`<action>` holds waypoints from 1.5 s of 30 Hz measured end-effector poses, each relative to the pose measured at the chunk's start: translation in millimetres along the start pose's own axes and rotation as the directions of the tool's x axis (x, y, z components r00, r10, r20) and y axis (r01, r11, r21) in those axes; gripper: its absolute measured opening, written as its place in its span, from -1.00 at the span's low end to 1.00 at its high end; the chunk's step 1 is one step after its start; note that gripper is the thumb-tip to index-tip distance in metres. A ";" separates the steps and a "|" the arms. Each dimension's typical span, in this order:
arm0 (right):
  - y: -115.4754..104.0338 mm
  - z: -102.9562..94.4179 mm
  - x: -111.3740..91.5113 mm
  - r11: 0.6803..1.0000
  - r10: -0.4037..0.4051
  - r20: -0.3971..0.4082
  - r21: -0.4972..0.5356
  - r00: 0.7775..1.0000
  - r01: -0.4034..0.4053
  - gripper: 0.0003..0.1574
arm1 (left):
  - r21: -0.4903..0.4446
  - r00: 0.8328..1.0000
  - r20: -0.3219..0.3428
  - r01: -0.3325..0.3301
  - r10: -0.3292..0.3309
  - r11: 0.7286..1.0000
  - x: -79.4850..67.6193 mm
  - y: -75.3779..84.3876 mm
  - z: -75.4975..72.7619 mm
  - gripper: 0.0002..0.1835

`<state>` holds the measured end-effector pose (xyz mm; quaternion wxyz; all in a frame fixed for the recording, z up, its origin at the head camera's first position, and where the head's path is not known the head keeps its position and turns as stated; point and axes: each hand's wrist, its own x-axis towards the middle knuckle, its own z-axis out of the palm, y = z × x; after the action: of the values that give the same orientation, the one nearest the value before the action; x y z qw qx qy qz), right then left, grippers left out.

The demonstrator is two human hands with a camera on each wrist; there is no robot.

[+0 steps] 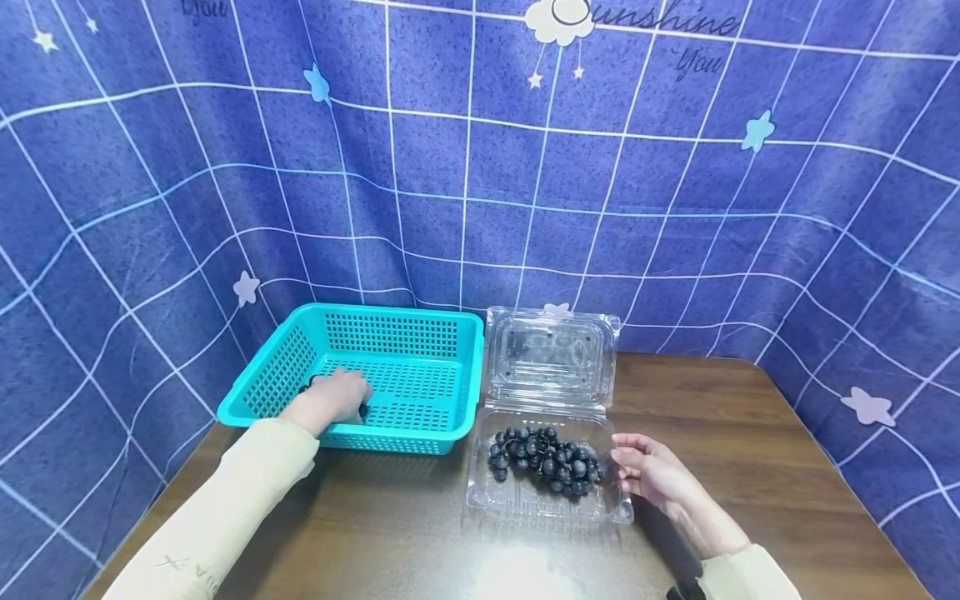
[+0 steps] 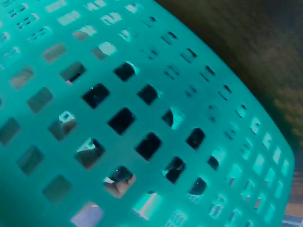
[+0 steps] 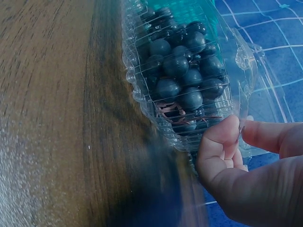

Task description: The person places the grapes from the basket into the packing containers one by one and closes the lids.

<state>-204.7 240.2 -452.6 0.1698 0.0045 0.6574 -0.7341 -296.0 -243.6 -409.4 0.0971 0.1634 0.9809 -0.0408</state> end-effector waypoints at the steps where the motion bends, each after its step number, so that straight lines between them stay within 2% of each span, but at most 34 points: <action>1: -0.1 0.1 -0.1 1.000 0.001 0.000 0.000 1.000 -0.001 -0.56 | 0.005 1.000 -0.014 -0.006 0.006 1.000 -0.5 1.7 -1.2 -0.84; 9: -0.7 1.0 -0.7 1.000 0.003 -0.008 -0.005 1.000 -0.003 -0.55 | 0.029 0.997 -0.069 -0.031 0.033 0.999 -2.6 10.1 -9.3 -0.81; 15: -0.3 0.9 -0.4 1.000 0.002 -0.010 -0.005 1.000 -0.002 -0.54 | 0.022 0.994 -0.093 -0.047 0.049 0.999 -4.7 16.9 -15.6 -0.62; 21: 0.4 1.0 0.2 1.000 0.006 -0.010 0.003 1.000 -0.006 -0.53 | 0.044 0.985 -0.158 -0.064 0.070 0.997 -6.4 22.4 -17.5 -0.65; 26: 1.1 0.5 0.3 1.000 0.000 0.009 0.027 1.000 -0.001 -0.57 | 0.078 0.977 -0.197 -0.060 0.075 0.995 -6.3 26.3 -20.5 -0.49; 31: 1.2 -0.3 0.5 0.999 -0.003 0.019 0.039 1.000 0.003 -0.57 | 0.083 0.964 -0.256 -0.059 0.079 0.995 -7.9 31.5 -25.0 -0.44; 38: 1.0 -0.2 0.4 0.999 -0.008 0.021 0.044 1.000 0.007 -0.59 | 0.084 0.942 -0.323 -0.067 0.091 0.994 -11.0 41.9 -30.1 -0.54; 45: 1.1 0.5 0.2 0.999 -0.009 0.016 0.047 1.000 0.009 -0.60 | 0.103 0.906 -0.403 -0.095 0.129 0.990 -15.7 55.0 -38.5 -0.55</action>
<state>-204.5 239.6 -453.7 0.1717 -0.0004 0.6386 -0.7501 -270.2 -192.3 -371.1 -0.1146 0.2280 0.9661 -0.0397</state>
